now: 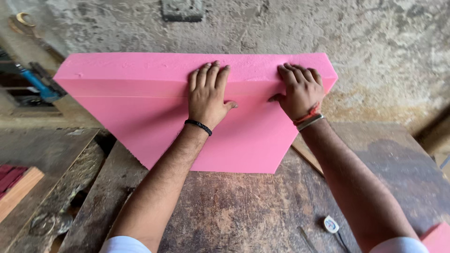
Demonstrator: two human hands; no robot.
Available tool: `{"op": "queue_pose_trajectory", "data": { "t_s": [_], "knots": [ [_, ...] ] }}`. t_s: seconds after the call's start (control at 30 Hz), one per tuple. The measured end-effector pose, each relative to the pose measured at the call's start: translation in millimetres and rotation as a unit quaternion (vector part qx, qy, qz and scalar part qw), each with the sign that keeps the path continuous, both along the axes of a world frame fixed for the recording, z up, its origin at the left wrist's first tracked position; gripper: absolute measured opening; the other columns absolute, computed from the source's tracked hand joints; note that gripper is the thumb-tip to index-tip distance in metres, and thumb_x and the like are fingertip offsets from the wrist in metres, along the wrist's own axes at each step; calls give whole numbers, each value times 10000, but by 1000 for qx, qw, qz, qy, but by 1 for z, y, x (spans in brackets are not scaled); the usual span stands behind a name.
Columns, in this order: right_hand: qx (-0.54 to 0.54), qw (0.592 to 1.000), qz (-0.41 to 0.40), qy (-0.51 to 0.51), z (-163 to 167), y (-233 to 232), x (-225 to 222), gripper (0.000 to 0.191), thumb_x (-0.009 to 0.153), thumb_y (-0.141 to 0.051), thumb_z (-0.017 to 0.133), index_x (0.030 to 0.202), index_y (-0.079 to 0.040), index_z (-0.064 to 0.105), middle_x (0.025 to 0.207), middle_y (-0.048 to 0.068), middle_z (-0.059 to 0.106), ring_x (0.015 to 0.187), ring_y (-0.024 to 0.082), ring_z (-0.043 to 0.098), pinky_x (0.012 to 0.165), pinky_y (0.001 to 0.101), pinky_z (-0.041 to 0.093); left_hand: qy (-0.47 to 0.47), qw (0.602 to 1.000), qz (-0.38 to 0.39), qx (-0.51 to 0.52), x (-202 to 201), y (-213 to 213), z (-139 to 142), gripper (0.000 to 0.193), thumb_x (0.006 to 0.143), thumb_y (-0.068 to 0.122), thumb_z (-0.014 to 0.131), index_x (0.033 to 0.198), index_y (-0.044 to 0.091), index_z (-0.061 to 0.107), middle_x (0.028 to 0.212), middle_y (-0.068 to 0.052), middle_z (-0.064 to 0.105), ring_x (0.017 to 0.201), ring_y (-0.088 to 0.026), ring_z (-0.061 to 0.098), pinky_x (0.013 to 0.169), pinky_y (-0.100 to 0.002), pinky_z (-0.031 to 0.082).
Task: The person assembles pink foam panels by applying adhesive from a handheld dispenser to the edges of a large foam sheet and attaching smaller foam strips. The person presses the pieces together to bond them and stacks the completed assembly with other similar pieces.
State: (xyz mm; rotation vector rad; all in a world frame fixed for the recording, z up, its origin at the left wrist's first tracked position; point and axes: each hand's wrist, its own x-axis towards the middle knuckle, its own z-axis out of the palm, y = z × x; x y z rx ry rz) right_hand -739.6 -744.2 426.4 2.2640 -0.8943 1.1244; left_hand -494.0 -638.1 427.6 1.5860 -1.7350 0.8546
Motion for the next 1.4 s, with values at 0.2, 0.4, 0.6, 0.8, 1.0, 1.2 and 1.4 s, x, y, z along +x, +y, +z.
{"op": "queue_pose_trajectory", "data": {
  "t_s": [0.2, 0.4, 0.6, 0.8, 1.0, 1.2, 1.4],
  "knots": [
    [-7, 1000, -8, -4, -14, -60, -53, 939, 616, -569, 912, 1409, -134, 661, 1426, 64, 670, 1357, 283, 587, 1262, 654, 156, -112, 992, 7, 52, 15, 29, 39, 1083, 604, 464, 943, 1505, 113, 456, 1545, -107, 484, 1433, -264, 391, 1210, -526, 237],
    [61, 998, 5, -13, -10, -109, -124, 964, 587, -642, 882, 1356, -135, 597, 1441, 58, 616, 1391, 273, 546, 1415, 583, 98, -133, 987, 90, 19, 21, 77, 93, 1184, 426, 549, 952, 1436, 105, 523, 1369, -134, 563, 1316, -307, 443, 1145, -542, 262],
    [139, 989, 26, 43, 14, -107, -86, 1129, 538, -591, 914, 1520, -186, 531, 1567, 76, 535, 1490, 315, 410, 1302, 606, 64, -108, 983, 148, -1, 18, 100, 67, 923, 559, 504, 940, 1356, 162, 623, 1259, -39, 607, 1186, -262, 517, 1043, -485, 372],
    [63, 972, 201, 108, 47, -9, 54, 1266, 556, -639, 864, 1554, -46, 360, 1614, 208, 353, 1514, 388, 306, 1204, 669, 158, -84, 969, 225, -61, 69, 149, 16, 717, 643, 501, 883, 1267, 207, 686, 1153, -10, 639, 1055, -257, 526, 924, -511, 370],
    [-20, 958, 277, 70, 24, 80, 188, 1157, 543, -594, 873, 1468, -27, 472, 1490, 159, 530, 1366, 331, 490, 1111, 554, 367, -48, 972, 220, -73, 95, 123, -7, 584, 760, 439, 836, 1274, 200, 698, 1194, 1, 642, 1106, -236, 537, 1020, -499, 377],
    [-91, 953, 285, -53, 6, 65, 213, 679, 807, -524, 891, 1318, -132, 676, 1326, 20, 677, 1203, 239, 614, 1098, 452, 432, -73, 969, 213, -102, 115, 110, -18, 502, 834, 381, 827, 1287, 208, 696, 1227, 16, 650, 1130, -222, 545, 1049, -482, 380],
    [-44, 957, 286, -18, 19, 71, 208, 893, 683, -555, 883, 1414, -108, 632, 1379, 70, 659, 1243, 276, 594, 1077, 487, 425, -47, 988, 150, 3, 149, 149, 24, 854, 652, 531, 894, 1379, 166, 634, 1325, -36, 644, 1245, -279, 518, 1080, -510, 335]
  ]
}}
